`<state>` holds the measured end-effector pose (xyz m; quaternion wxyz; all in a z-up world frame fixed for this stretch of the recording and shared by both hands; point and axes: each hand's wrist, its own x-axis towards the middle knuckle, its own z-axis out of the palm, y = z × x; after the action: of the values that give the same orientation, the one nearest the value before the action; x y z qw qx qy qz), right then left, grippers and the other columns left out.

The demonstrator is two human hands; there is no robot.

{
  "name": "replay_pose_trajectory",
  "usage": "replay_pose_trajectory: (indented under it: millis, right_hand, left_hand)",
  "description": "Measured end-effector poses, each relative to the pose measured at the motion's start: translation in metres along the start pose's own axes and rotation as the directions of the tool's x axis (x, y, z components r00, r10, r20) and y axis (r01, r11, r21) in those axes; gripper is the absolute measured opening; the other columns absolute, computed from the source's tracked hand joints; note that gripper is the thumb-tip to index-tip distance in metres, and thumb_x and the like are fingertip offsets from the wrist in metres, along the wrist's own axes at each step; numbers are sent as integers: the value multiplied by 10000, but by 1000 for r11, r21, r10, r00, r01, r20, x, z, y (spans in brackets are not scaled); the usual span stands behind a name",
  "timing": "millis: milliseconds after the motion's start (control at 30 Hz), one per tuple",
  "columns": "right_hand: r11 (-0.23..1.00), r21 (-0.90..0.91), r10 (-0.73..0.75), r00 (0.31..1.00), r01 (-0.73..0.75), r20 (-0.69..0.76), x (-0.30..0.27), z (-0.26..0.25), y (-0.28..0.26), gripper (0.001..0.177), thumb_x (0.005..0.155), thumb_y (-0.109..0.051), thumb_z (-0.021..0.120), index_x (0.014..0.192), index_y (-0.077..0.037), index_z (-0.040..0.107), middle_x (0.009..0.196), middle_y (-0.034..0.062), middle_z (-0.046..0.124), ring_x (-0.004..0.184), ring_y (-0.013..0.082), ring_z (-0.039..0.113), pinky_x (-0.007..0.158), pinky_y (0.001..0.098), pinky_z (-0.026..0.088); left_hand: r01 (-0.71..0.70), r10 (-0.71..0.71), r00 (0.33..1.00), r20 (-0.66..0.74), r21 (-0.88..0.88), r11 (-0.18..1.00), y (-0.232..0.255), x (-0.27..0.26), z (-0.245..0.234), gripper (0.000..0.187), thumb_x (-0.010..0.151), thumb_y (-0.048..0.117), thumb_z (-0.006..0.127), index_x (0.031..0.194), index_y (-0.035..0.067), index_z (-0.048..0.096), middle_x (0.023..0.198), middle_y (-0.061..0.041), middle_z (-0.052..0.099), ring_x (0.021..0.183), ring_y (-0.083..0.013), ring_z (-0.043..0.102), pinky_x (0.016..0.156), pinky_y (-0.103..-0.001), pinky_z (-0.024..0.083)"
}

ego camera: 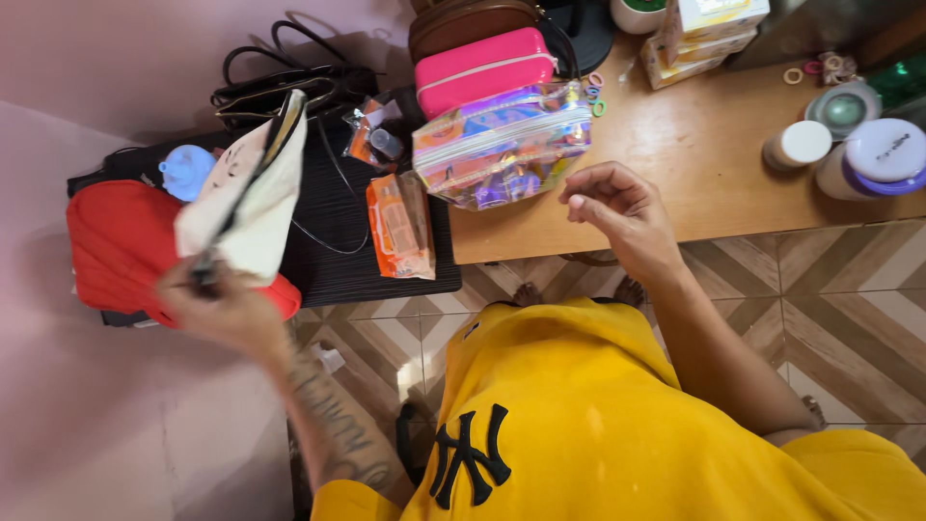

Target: The person opens a white pouch on a vanity, places small bottles and jars into a larger holographic zippered pouch, and zips it. They then take bottles from the vanity and arrange them on the shelves of a mirrored cabinet above the desk.

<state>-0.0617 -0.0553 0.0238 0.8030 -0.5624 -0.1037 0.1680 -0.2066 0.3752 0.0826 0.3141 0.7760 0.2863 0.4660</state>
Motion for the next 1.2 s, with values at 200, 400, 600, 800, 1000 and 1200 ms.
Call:
replay_pose_trajectory:
  millis: [200,400,600,800,1000,1200]
  right_hand:
    - [998,21,-55,990,58,-131,11,2,15,146,994,2,676,1138,-8,655,1030,71,717,888,112,658,833,262,537]
    - [999,-11,-54,983,53,-178,11,2,9,147,995,-5,677,1141,-12,657,1020,65,715,897,107,650,840,254,532]
    - [990,-101,-120,951,95,-283,23,-16,17,228,1000,-22,706,1216,-1,635,1133,63,670,945,106,606,869,251,513]
    - [970,-242,-108,918,13,-382,89,-21,61,614,919,-126,763,1450,-26,471,1384,109,563,1199,164,572,981,281,522]
    - [962,-272,-149,899,35,-411,102,0,95,684,924,-225,800,1465,-18,435,1358,131,598,1227,190,600,1015,298,528]
    - [928,-372,-161,895,-5,-415,81,-5,79,670,885,-226,832,1414,-7,483,1328,119,604,1178,192,611,965,311,536]
  left_hand:
    - [-104,104,995,1,95,990,-121,-62,74,445,808,-220,551,1204,-18,556,1233,-144,556,1113,-266,654,947,-382,542]
    - [-176,28,934,356,390,904,-173,-124,105,412,757,-142,709,1122,29,620,1180,-81,516,1257,-329,511,1040,-528,422]
    - [-71,-136,925,356,512,856,-141,-98,101,291,722,-13,774,974,72,657,1262,-196,481,1177,-414,439,1012,-572,338]
    - [72,60,850,524,-227,971,-48,-94,172,411,1061,267,623,1370,11,534,1422,-181,544,1367,-304,526,1173,-438,407]
    - [624,-375,654,657,-187,759,12,-110,229,638,987,422,629,1424,-21,488,1362,-196,587,1220,-258,610,998,-368,505]
    - [701,-382,627,679,-277,658,21,-119,223,513,991,357,623,1276,-68,589,1153,-170,679,996,-237,687,844,-369,573]
